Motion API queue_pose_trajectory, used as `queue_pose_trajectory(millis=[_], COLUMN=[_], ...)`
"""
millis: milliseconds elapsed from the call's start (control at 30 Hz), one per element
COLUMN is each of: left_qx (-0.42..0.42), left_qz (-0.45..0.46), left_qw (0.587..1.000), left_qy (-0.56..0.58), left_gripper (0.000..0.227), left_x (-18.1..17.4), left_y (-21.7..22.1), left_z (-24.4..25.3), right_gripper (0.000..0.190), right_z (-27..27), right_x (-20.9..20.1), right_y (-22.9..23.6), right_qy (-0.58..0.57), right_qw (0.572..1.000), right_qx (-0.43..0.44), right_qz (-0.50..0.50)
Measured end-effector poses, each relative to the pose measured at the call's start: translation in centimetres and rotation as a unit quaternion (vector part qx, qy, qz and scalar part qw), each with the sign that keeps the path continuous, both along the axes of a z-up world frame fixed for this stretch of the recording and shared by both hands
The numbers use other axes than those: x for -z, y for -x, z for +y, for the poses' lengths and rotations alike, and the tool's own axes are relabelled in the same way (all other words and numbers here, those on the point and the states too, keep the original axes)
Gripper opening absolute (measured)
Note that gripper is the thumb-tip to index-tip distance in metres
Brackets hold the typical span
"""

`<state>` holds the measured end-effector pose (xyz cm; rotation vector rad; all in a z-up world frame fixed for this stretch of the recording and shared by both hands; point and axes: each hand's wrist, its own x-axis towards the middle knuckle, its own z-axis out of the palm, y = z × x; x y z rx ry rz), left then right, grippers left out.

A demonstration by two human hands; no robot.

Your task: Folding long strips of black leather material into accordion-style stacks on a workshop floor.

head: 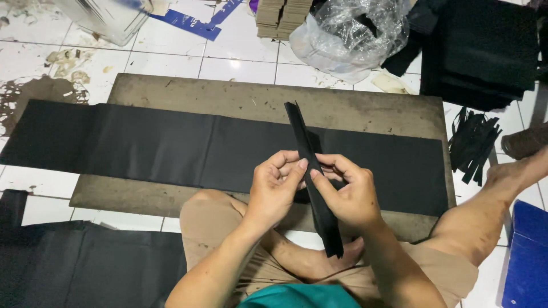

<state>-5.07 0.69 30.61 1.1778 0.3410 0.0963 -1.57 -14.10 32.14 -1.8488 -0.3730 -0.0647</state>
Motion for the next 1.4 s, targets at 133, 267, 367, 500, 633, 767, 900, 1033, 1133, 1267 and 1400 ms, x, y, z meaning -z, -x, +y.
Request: queue_pose_trajectory(millis=[133,267,367,500,633,767,900,1033,1133,1267,1400], left_qx=[0.021,0.017,0.004,-0.027,-0.075,-0.085,-0.092,-0.07,-0.067,-0.078,0.015], left_qz=[-0.007,-0.007,0.005,0.009,0.014,0.049,0.039,0.063,0.084,0.137,0.262], left_qw=[0.999,0.998,0.998,0.996,0.952,0.906,0.931,0.877,0.879,0.858,0.822], left_qy=[-0.047,-0.067,-0.06,-0.089,-0.296,-0.411,-0.352,-0.472,-0.464,-0.488,-0.505], left_gripper=[0.025,0.026,0.024,0.024,0.027,0.025,0.015,0.023,0.025,0.027,0.057], left_x=[1.0,2.4,2.0,1.9,-3.7,-4.0,3.1,13.8,16.6,21.4,27.5], left_y=[-0.1,0.2,0.3,0.3,1.5,2.0,0.3,-2.9,-5.2,-7.2,-6.9], left_z=[0.1,0.6,0.6,4.4,13.3,22.0,27.8,34.1,32.1,30.3,31.3], right_gripper=[0.017,0.02,0.02,0.019,0.015,0.018,0.019,0.024,0.023,0.019,0.024], right_z=[-1.1,-1.8,-2.0,-5.0,-15.6,-25.3,-32.5,-35.2,-36.4,-35.4,-36.7], right_x=[1.4,2.9,4.7,5.3,4.6,8.3,18.5,25.8,30.6,32.5,37.3], right_y=[-0.4,-1.2,-1.9,-3.5,-7.7,-11.0,-13.9,-15.9,-17.3,-17.8,-17.9], right_qy=[-0.026,-0.052,-0.087,-0.096,0.049,0.158,0.24,0.307,0.325,0.392,0.285], right_qw=[0.996,0.989,0.982,0.98,0.99,0.968,0.947,0.919,0.906,0.861,0.902], right_qx=[-0.018,-0.042,-0.042,-0.011,0.076,0.171,0.208,0.247,0.268,0.295,0.311], right_qz=[0.083,0.135,0.162,0.175,0.112,0.092,0.049,0.029,0.034,0.133,0.089])
